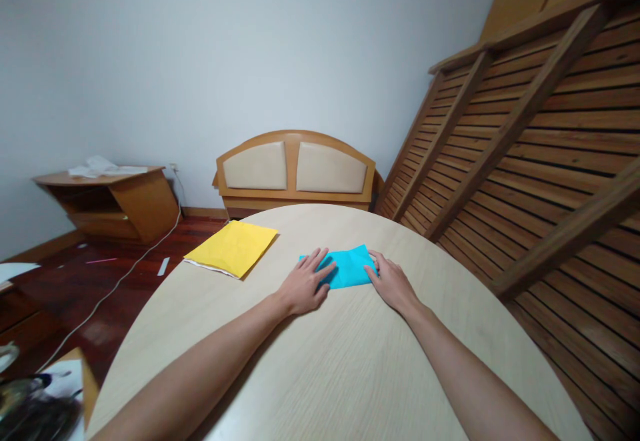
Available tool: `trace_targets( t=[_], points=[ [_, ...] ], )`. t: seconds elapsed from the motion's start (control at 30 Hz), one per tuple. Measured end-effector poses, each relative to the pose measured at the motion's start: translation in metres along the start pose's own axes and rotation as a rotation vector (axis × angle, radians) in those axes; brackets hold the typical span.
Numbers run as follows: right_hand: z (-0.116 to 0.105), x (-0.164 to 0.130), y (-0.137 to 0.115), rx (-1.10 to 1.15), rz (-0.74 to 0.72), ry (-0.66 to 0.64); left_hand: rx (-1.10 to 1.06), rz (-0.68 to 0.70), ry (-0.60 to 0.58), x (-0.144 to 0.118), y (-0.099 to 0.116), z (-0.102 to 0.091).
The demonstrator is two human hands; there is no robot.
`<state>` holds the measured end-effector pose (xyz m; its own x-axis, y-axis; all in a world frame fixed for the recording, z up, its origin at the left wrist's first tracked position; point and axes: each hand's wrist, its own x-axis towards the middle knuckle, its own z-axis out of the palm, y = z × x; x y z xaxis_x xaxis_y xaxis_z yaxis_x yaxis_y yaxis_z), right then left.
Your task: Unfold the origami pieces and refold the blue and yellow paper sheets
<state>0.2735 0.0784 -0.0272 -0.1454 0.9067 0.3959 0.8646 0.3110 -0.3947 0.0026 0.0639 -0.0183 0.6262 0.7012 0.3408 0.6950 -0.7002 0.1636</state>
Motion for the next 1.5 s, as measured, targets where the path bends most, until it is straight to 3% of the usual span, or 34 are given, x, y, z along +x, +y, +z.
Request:
trace_targets(
  t=[0.1,0.17,0.3,0.4,0.47,0.7,0.83,0.9,1.0,1.27,1.37,1.5],
  points=[
    [-0.003,-0.001,-0.018,-0.121,-0.014,0.11,-0.011,0.009,-0.094,0.002,0.001,0.004],
    [-0.001,-0.004,-0.034,-0.089,-0.082,0.096,-0.033,0.031,-0.126,0.002,-0.001,0.005],
    [0.015,-0.012,-0.06,0.029,-0.255,-0.217,-0.09,0.081,-0.194,0.003,-0.003,0.006],
    [0.025,-0.016,-0.059,0.004,-0.218,-0.393,-0.1,0.093,-0.265,0.003,-0.003,0.006],
    [0.028,-0.015,-0.05,-0.036,-0.177,-0.426,-0.093,0.097,-0.294,0.003,-0.003,0.005],
    [0.018,-0.004,-0.02,-0.181,0.025,-0.311,-0.085,0.11,-0.314,0.001,0.004,-0.002],
    [0.016,-0.005,-0.035,-0.145,-0.098,-0.186,-0.104,0.179,-0.317,0.0,0.008,-0.003],
    [0.019,-0.008,-0.042,-0.051,-0.193,-0.25,-0.126,0.232,-0.31,0.0,0.009,-0.004],
    [0.024,-0.009,-0.041,0.011,-0.191,-0.384,-0.158,0.25,-0.297,0.0,0.009,-0.004],
    [0.021,-0.007,0.005,-0.146,0.042,-0.309,-0.131,0.018,-0.314,-0.003,0.007,0.002],
    [0.018,-0.008,-0.002,-0.177,0.072,-0.216,-0.083,-0.052,-0.307,-0.003,0.005,0.007],
    [0.014,-0.01,-0.028,-0.127,-0.108,-0.141,-0.058,-0.068,-0.27,-0.005,0.005,0.01]
  ],
)
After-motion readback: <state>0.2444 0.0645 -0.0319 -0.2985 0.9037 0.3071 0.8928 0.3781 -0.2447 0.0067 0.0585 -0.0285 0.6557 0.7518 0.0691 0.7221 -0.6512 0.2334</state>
